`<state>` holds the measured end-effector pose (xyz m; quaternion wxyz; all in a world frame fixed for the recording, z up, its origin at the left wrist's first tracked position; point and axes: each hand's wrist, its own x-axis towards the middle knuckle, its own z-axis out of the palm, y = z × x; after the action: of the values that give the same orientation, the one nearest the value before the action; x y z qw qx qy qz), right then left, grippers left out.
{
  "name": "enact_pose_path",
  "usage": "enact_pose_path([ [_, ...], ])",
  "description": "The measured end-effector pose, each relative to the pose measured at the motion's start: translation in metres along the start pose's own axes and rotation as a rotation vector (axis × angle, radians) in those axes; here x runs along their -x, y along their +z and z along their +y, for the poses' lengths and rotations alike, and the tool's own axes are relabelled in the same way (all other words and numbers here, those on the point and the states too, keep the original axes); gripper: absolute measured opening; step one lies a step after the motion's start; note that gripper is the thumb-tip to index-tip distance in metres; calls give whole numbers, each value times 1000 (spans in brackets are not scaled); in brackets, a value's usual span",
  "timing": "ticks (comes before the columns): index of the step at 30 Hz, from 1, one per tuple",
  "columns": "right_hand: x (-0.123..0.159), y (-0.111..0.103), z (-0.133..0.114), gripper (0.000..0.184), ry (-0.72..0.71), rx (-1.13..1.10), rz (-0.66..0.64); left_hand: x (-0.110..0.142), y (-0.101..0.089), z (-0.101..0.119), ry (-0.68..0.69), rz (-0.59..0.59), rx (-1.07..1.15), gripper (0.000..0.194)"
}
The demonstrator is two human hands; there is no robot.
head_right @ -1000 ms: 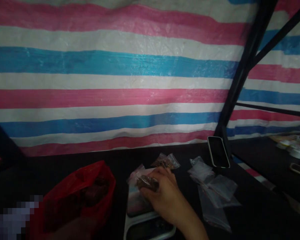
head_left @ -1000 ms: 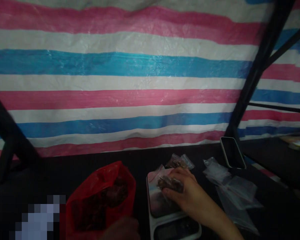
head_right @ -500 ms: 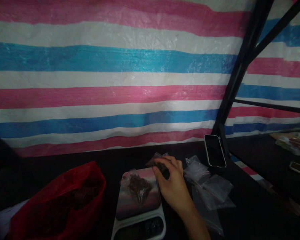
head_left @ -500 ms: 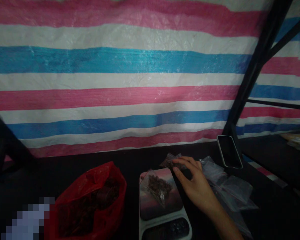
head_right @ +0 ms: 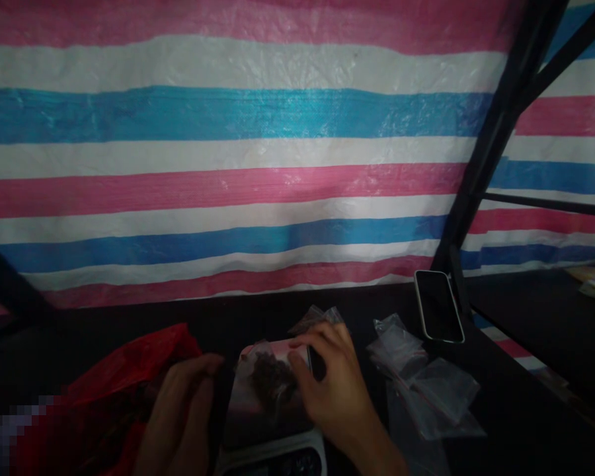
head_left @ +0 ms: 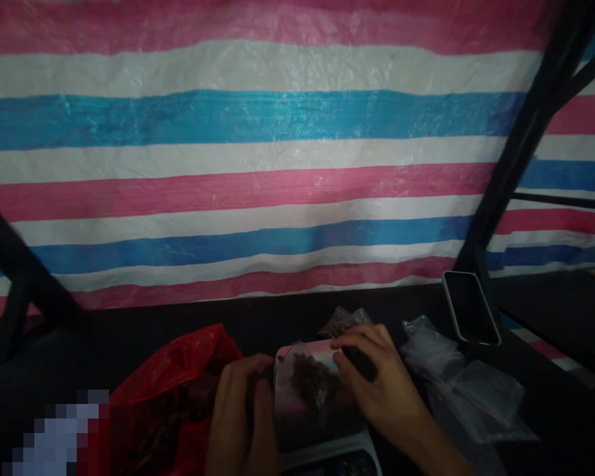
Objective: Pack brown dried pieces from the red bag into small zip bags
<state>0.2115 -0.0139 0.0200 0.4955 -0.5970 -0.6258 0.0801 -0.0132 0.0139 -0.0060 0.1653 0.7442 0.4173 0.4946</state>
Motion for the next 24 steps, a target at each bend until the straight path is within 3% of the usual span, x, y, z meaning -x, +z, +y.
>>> enact_pose_path([
  [1, 2, 4, -8, 14, 5, 19, -63, -10, 3, -9, -113, -3, -45, 28],
  [2, 5, 9, -16, 21, 13, 44, -111, -18, 6, -17, -132, -29, -71, 30],
  [5, 9, 19, -32, 35, 30, 109, -189, -29, 15, -34, -110, -60, -109, 38],
  [8, 10, 23, -37, 35, 32, 137, -217, -31, 16, -42, -80, -118, -120, 39],
  [15, 9, 26, -37, 37, 38, 127, -238, -37, 10, -44, -48, -182, -90, 36],
  [24, 7, 30, -37, 38, 35, 113, -243, -41, 15, -40, -105, -152, 22, 26],
])
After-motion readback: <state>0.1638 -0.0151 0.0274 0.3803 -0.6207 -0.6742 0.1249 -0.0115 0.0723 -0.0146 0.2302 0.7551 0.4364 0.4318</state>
